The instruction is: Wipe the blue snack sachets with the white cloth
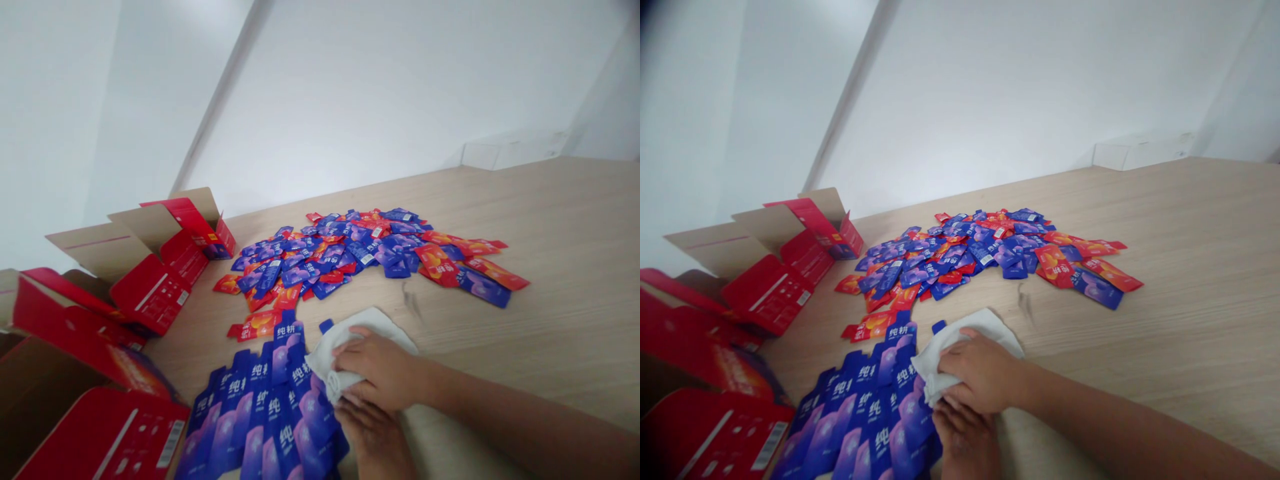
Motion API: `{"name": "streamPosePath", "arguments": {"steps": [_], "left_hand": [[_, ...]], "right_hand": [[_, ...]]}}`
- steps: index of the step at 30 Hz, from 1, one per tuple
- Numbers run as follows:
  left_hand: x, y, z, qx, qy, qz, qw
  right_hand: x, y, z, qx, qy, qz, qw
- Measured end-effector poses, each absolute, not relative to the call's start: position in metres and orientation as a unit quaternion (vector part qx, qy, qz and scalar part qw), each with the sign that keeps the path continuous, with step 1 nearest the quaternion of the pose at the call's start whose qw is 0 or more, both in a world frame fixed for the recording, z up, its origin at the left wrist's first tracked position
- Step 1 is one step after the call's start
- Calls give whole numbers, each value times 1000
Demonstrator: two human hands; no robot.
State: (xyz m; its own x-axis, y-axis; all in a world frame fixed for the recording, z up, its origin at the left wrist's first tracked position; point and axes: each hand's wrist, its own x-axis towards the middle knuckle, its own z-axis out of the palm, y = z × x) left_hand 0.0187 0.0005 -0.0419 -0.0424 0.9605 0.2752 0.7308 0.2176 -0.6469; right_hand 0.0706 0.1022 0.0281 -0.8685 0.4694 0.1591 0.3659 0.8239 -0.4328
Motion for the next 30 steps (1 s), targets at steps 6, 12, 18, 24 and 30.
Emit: {"name": "streamPosePath", "arguments": {"steps": [6,12,18,24,30], "left_hand": [[15,1,-37,-602,-682,149,388],[14,1,-37,-610,-674,146,390],[16,2,-47,-594,-694,152,378],[18,4,-52,-583,-705,157,372],[20,6,-58,-577,-718,156,356]], "right_hand": [[73,109,26,-260,-928,209,167],[74,107,26,-256,-926,218,170],[73,107,27,-256,-928,213,167],[73,107,28,-254,-929,211,169],[74,107,29,-255,-929,213,165]]}}
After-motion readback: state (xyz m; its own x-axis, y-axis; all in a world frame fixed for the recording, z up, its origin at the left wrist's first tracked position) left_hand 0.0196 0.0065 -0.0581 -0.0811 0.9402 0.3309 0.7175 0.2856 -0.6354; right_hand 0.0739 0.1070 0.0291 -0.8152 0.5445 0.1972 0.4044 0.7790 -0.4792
